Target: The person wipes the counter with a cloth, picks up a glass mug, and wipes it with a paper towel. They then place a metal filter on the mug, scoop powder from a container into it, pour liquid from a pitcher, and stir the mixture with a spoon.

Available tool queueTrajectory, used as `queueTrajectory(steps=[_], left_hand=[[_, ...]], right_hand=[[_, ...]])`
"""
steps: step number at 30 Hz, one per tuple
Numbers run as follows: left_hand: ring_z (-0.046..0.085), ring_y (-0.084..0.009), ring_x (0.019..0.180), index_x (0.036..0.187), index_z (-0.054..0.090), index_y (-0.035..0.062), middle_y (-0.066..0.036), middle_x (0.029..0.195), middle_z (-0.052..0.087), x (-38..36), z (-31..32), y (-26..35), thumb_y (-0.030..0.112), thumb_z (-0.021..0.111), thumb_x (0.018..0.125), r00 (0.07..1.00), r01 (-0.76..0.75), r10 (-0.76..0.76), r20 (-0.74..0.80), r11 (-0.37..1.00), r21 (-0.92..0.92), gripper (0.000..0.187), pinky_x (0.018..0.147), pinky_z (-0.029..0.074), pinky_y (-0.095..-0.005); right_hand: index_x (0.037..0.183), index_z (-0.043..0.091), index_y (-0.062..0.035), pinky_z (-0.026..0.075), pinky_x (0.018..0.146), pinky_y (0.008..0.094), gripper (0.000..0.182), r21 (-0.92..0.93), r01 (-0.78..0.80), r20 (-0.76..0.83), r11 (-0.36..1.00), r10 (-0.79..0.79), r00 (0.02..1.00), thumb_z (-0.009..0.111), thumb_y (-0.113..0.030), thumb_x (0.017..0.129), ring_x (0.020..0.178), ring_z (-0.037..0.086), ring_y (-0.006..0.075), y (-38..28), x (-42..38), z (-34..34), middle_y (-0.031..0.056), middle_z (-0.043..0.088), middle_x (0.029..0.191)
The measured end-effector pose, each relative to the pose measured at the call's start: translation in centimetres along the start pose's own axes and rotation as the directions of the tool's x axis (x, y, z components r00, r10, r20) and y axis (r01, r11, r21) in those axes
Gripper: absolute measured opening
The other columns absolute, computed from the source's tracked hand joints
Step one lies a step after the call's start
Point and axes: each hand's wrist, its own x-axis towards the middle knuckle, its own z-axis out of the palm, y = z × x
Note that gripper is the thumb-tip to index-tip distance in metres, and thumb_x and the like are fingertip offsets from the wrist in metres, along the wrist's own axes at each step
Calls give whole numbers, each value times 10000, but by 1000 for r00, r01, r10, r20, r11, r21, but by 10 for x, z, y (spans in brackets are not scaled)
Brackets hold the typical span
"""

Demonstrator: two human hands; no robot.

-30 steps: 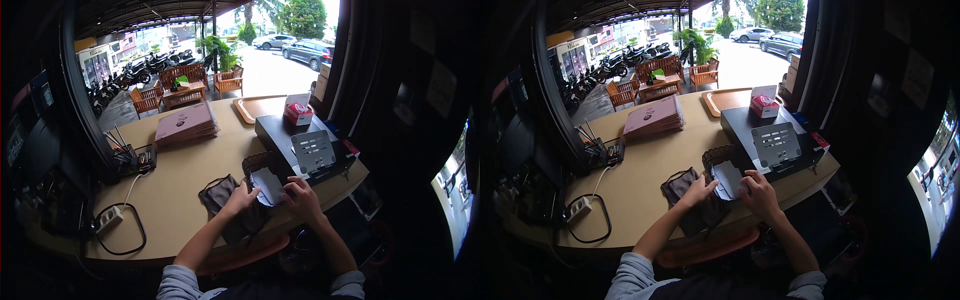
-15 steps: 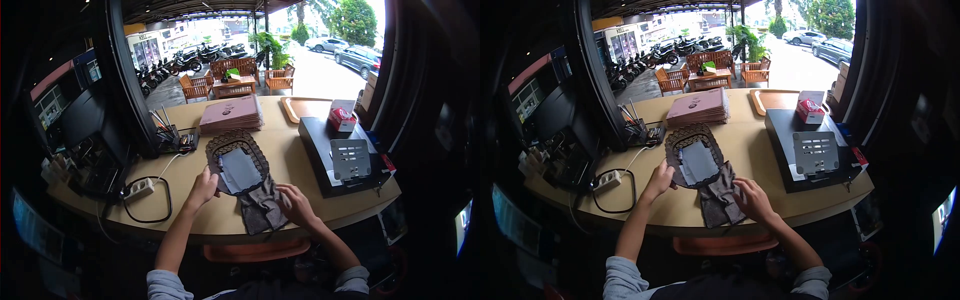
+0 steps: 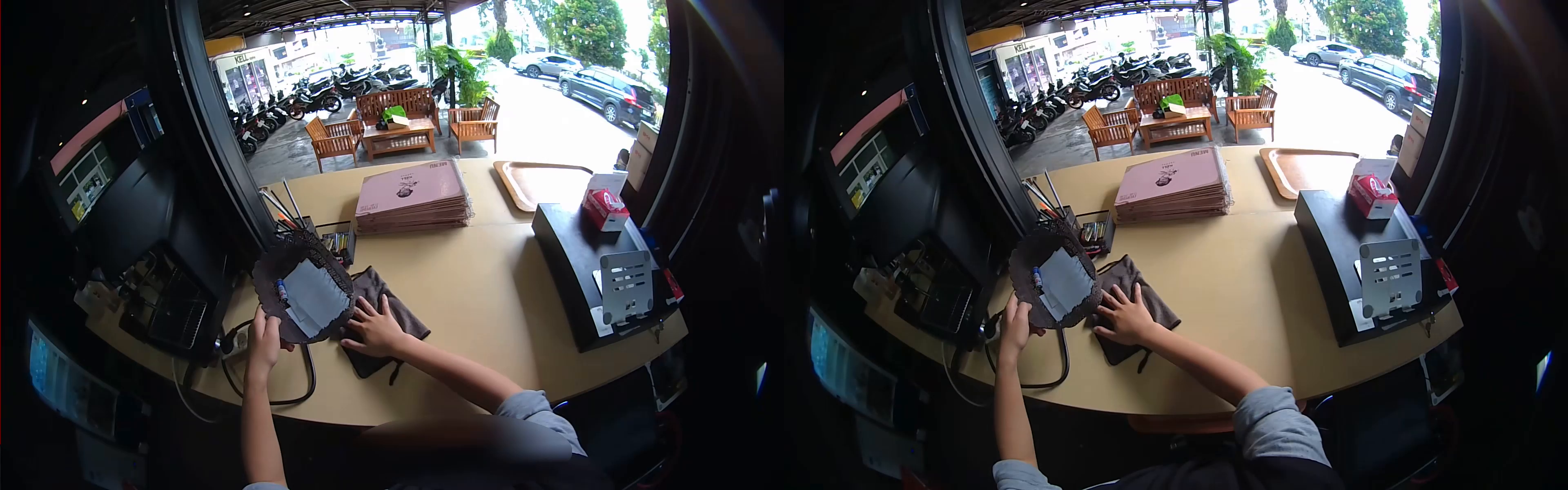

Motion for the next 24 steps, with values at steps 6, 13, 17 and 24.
queueTrajectory(steps=[6,13,17,24], left_hand=[[566,-148,500,1091,504,22,-73,737,576,32,10,-10,110,377,885,999,3,-3,54,1000,0,258,431,479,-280],[542,-140,493,1067,494,23,-62,717,558,49,8,-10,114,369,892,997,-23,28,72,998,-60,235,439,463,-278],[552,-116,530,1117,497,38,-45,767,569,58,19,-7,127,372,892,996,12,-6,85,997,-73,272,428,473,-259],[558,-112,550,1144,499,39,-40,775,570,52,42,7,136,377,886,999,27,-27,35,1000,-12,301,426,476,-263]], right_hand=[[1447,353,-255,73,1090,658,725,47,-397,-124,917,400,908,368,-686,863,1422,192,305,121,33,-11,75,242,1541],[1446,338,-160,205,1052,572,809,-39,-556,-165,830,544,823,462,-674,833,1303,333,306,151,-95,-33,114,322,1487],[1386,437,-158,116,1090,614,779,28,11,-16,1000,-11,1000,464,-691,819,1315,320,329,58,-48,-17,135,348,1457],[1380,454,-207,215,1075,620,754,-22,-320,-199,947,309,930,426,-714,822,1374,293,332,143,46,-12,105,334,1492]])
